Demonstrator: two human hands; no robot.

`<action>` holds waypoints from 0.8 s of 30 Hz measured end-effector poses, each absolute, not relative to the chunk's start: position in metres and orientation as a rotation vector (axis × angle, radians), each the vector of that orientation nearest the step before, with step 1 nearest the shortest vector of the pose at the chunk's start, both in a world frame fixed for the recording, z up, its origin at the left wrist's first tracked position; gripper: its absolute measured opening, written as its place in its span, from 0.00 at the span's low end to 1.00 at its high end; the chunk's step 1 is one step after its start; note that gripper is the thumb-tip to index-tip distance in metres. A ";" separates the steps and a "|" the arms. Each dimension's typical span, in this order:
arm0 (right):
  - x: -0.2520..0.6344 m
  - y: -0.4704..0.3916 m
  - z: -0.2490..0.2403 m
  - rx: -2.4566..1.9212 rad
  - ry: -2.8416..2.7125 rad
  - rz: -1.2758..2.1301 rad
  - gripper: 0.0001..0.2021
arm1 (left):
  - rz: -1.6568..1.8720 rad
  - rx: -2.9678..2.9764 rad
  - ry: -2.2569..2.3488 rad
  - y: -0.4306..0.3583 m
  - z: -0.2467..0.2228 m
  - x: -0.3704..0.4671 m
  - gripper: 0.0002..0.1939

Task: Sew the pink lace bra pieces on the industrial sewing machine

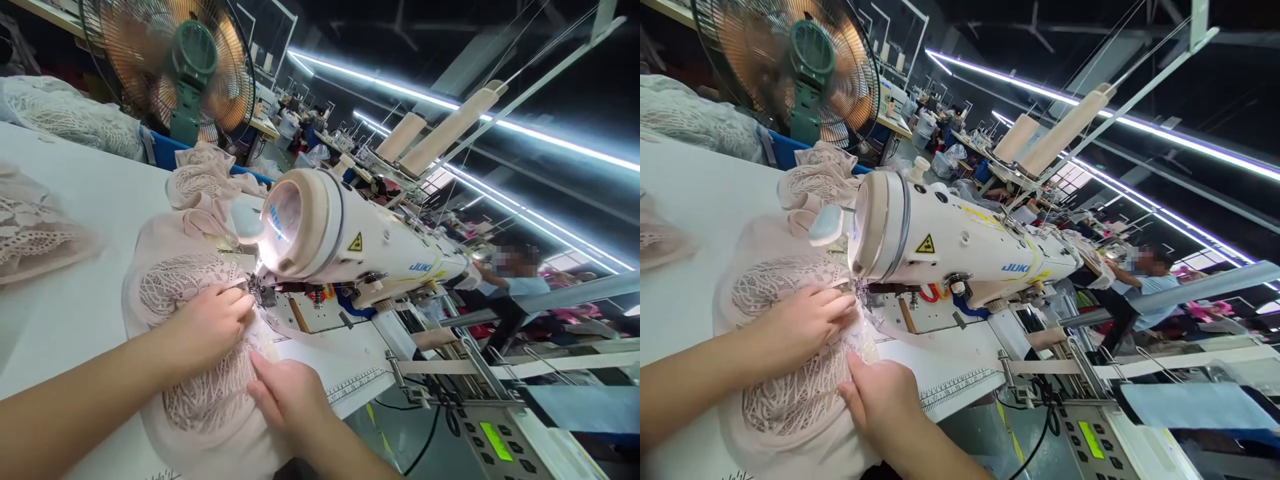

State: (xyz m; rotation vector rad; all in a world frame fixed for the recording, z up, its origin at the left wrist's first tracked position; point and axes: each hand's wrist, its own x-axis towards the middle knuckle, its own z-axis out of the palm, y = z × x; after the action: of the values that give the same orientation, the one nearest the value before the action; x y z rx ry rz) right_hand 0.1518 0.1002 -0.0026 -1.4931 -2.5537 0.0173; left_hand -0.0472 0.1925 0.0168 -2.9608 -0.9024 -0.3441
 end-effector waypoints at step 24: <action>0.155 0.102 -0.012 -1.289 -2.409 -0.052 0.20 | -0.424 -2.902 -1.912 0.201 0.034 -0.048 0.10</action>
State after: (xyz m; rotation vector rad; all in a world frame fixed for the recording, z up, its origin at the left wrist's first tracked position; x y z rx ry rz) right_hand 0.1547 0.1019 -0.0118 -1.2893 -2.4089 -0.0523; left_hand -0.0482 0.2007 0.0344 -2.9025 -1.9119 -0.4236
